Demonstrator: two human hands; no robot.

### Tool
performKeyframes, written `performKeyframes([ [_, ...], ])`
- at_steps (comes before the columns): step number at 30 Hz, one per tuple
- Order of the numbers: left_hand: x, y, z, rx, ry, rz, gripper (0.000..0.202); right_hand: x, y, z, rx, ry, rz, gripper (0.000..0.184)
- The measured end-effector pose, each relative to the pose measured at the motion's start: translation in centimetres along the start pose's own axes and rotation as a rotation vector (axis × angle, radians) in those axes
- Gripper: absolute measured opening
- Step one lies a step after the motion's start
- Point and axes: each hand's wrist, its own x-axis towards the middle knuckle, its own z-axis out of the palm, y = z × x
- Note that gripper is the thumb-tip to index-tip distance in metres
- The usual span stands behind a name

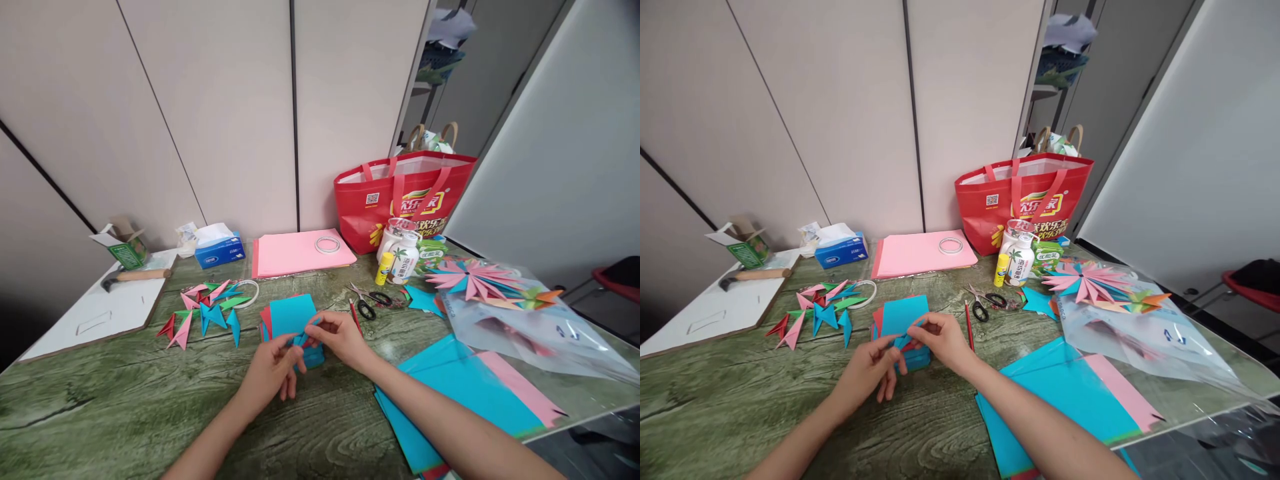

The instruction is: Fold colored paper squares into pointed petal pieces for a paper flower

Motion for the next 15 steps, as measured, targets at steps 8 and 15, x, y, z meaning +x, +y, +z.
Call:
performKeyframes([
  [8,0.3,0.0,-0.2,0.027,0.203,0.023,0.030,0.2,0.3,-0.5,-0.125,0.173,-0.069,0.023],
  [15,1.5,1.2,-3.6,-0.364,0.482,0.156,0.033,0.4,1.2,-1.7,-0.570,0.209,-0.227,0.025],
])
